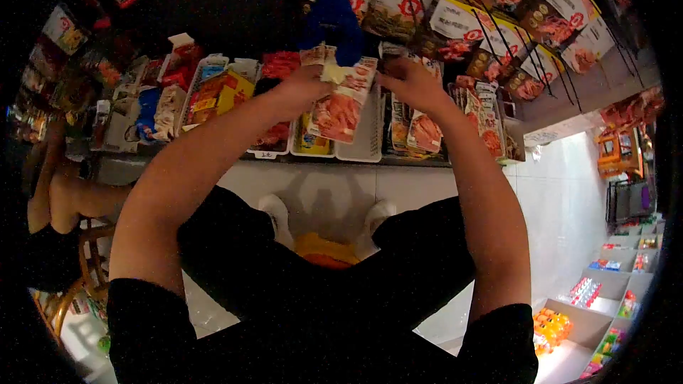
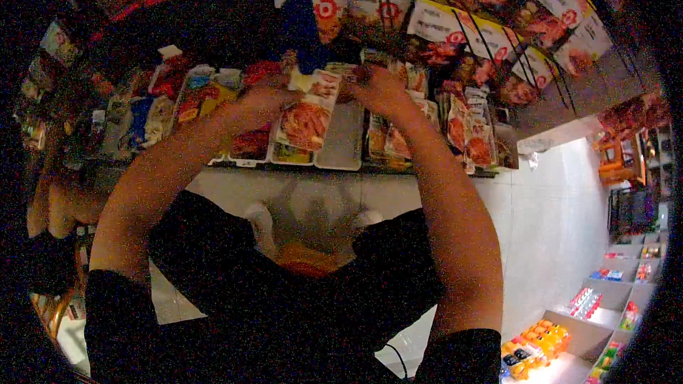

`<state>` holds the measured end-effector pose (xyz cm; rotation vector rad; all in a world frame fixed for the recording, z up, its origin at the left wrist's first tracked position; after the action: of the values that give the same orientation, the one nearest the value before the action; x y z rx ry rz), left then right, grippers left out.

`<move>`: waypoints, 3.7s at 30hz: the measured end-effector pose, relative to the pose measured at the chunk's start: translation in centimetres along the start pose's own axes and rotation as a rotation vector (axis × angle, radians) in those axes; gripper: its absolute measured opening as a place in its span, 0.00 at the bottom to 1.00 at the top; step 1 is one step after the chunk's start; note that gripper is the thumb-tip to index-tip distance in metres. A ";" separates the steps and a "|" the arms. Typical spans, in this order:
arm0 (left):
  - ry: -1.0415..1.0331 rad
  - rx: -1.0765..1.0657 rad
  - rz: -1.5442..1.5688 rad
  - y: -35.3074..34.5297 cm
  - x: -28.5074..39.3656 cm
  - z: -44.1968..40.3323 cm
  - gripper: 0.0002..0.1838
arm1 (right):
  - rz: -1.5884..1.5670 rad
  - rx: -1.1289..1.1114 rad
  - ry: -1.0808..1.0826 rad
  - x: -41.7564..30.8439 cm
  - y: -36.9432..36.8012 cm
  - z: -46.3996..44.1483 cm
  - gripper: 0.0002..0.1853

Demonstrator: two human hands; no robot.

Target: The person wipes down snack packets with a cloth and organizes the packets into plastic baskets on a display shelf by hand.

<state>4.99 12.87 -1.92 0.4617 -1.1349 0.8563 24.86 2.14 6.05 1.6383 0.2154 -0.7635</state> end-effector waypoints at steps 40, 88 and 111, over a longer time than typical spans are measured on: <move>-0.081 -0.057 -0.564 -16.6 -2.3 -9.0 0.04 | 0.464 0.118 -0.368 19.4 3.7 1.3 0.17; -0.739 0.353 0.244 7.9 25.4 18.1 0.14 | -0.476 0.062 0.204 -16.7 9.9 5.0 0.16; -0.671 0.209 -0.600 5.6 22.4 18.8 0.17 | -1.123 -0.130 0.050 -15.1 4.3 4.3 0.24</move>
<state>-6.91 10.91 25.34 1.2556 -1.4003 0.2815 14.11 1.22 18.30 1.3260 1.2537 -1.4873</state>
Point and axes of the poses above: each hand's wrist, its own z-axis away from the middle knuckle, its own y-axis out of the back of the hand, x = y × z, the point moved 4 cm from there along -z, towards the middle knuckle, and after that the axes turned 12 degrees about x, right-handed, at the moved point
